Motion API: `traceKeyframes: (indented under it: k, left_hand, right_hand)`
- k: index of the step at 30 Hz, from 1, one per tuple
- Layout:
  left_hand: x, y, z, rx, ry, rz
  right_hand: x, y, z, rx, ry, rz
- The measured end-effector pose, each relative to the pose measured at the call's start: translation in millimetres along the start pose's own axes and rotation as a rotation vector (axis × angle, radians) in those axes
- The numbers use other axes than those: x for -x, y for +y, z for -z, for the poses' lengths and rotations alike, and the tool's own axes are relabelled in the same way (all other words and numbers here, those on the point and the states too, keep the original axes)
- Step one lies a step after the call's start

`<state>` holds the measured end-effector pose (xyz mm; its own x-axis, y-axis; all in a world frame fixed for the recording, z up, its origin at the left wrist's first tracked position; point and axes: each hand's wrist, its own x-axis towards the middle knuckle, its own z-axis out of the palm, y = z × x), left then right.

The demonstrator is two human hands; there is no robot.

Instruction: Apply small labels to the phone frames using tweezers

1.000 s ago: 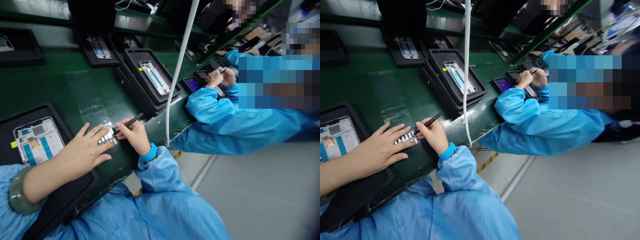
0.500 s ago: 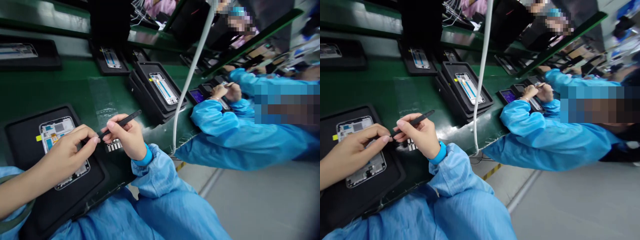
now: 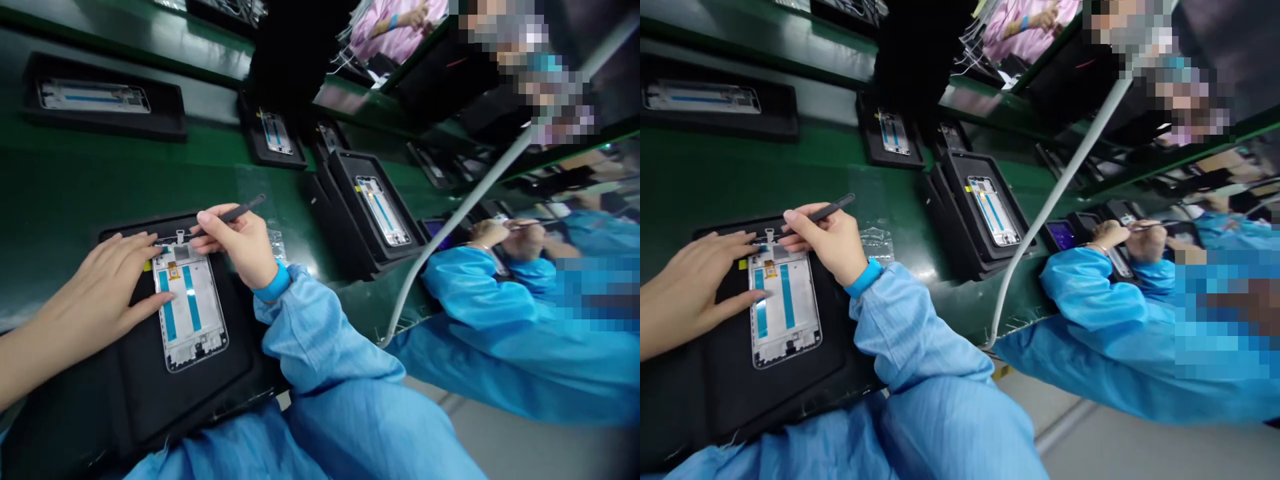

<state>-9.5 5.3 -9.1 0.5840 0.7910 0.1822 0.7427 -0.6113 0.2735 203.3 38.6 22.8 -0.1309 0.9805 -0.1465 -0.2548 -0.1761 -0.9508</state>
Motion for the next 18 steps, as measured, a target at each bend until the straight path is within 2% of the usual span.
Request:
traceKeyframes:
  k: [3,6,18]
  left_hand:
    - [13.2,4.1,-3.0,-0.007,0.031,-0.006]
    - [15.6,11.0,0.1,-0.005,0.044,-0.003]
    - [13.0,16.3,6.4,0.009,0.032,-0.003]
  right_hand:
    - [-7.3,10.8,-10.8,0.04,-0.029,-0.064]
    - [-10.8,16.8,-12.7,0.073,-0.037,-0.096]
    - [-5.3,19.3,-13.4,0.255,-0.037,-0.038]
